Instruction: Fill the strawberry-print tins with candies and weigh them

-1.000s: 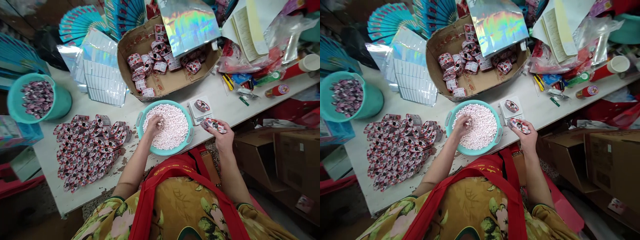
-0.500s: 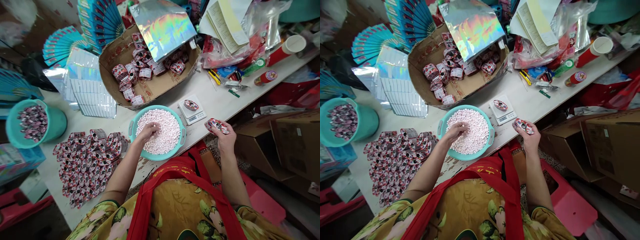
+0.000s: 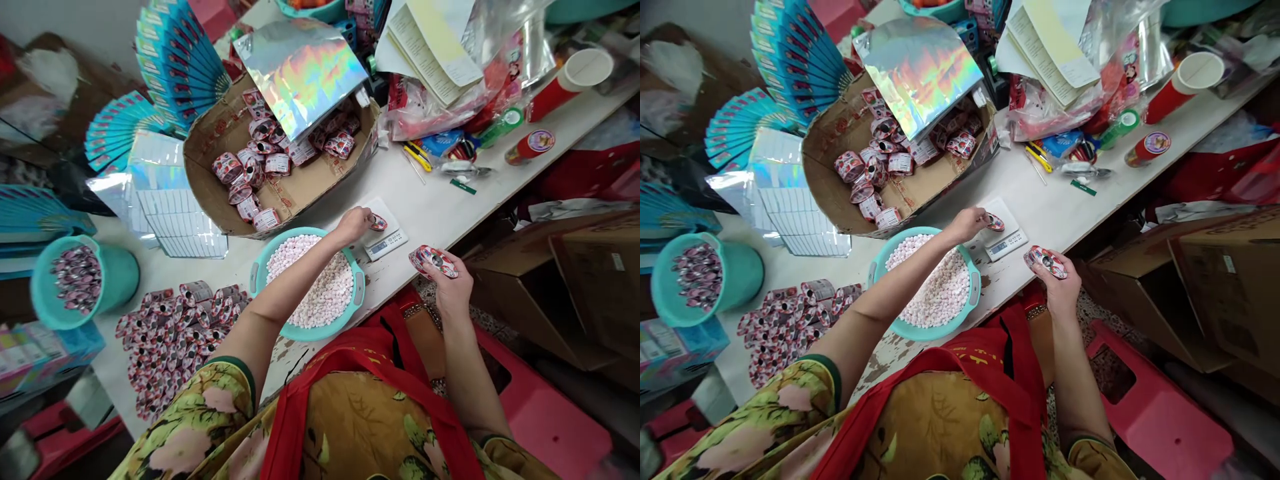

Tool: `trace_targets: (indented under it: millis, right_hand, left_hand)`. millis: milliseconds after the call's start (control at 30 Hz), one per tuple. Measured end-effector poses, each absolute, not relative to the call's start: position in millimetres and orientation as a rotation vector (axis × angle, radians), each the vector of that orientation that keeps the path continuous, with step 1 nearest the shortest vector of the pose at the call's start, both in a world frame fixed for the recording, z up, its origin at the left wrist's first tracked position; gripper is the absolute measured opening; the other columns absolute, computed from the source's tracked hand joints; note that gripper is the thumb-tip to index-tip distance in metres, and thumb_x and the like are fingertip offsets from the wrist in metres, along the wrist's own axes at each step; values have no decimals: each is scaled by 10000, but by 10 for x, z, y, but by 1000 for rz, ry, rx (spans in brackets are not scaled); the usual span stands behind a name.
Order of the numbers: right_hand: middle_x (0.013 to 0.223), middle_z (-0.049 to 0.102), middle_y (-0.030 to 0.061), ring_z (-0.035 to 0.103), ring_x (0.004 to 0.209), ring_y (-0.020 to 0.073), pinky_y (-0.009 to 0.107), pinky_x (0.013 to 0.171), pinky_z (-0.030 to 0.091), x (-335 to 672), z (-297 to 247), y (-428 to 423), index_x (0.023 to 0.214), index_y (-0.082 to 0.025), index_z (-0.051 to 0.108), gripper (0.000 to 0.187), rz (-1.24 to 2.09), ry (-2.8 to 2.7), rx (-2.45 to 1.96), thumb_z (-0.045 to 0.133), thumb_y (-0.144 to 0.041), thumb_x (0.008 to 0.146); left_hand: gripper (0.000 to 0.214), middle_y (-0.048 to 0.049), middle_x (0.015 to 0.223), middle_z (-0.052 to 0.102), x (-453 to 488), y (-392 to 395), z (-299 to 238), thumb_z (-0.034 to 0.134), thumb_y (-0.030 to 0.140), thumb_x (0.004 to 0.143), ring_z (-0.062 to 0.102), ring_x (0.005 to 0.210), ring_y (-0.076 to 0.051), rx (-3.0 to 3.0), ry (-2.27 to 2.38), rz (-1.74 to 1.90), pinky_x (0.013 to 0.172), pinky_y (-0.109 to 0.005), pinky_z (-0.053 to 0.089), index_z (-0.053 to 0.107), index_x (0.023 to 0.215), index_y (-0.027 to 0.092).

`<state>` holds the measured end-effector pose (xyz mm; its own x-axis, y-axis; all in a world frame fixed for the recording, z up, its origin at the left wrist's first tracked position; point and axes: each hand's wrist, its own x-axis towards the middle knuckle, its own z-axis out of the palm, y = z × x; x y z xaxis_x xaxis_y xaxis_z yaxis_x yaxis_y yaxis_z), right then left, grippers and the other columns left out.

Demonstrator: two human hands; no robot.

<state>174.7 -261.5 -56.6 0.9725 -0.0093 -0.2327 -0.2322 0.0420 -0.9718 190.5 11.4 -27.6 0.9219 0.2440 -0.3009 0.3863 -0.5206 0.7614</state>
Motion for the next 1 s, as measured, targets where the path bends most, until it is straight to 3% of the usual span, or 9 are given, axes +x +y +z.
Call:
trace_targets:
  millis: [233, 500, 667, 800, 900, 1000]
  right_hand:
    - [999, 765, 48, 732, 892, 200, 409, 903, 608, 1777, -696, -2745, 1041, -178, 734, 537, 156, 239, -1517, 926, -289, 551]
    - [1000, 766, 51, 734, 885, 198, 389, 875, 617, 1808, -702, -2657, 1038, -176, 735, 546, 174, 238, -1494, 936, -292, 543]
    - [996, 763, 48, 733, 920, 206, 393, 890, 613, 1806, -730, -2664, 1051, -178, 732, 556, 156, 231, -1475, 939, -277, 544]
    - [1003, 766, 46, 736, 932, 208, 397, 910, 604, 1793, -764, -2695, 1057, -177, 730, 568, 148, 248, -1471, 938, -274, 538]
    - [1000, 767, 39, 735, 925, 206, 400, 918, 598, 1778, -768, -2701, 1058, -176, 731, 569, 146, 255, -1503, 934, -279, 537]
    - [997, 766, 34, 732, 912, 199, 387, 917, 594, 1765, -751, -2697, 1060, -175, 736, 574, 148, 263, -1517, 936, -278, 532]
  left_hand:
    - [248, -44, 806, 554, 2031, 107, -423, 574, -32, 738, 514, 720, -191, 2396, 330, -197, 713, -293, 355, 651, 812, 191]
    - [263, 15, 613, 551, 2046, 160, -309, 610, -86, 653, 471, 584, -126, 1970, 523, -90, 623, -252, 331, 604, 722, 168]
    - [105, -1, 629, 602, 1844, 368, -235, 679, 146, 780, 449, 435, -71, 1218, 746, -61, 438, -192, 217, 589, 834, 155]
    - [210, 51, 544, 443, 1642, 497, -230, 703, 320, 836, 296, 378, -32, 1221, 790, -120, 418, -195, 101, 608, 787, 138]
    - [189, 62, 520, 382, 1617, 493, -253, 625, 287, 887, 279, 428, -53, 1513, 669, -166, 458, -208, 192, 636, 783, 131]
    - [167, 20, 606, 517, 1694, 425, -263, 613, 286, 895, 438, 570, -102, 1955, 529, -187, 569, -229, 311, 672, 851, 136]
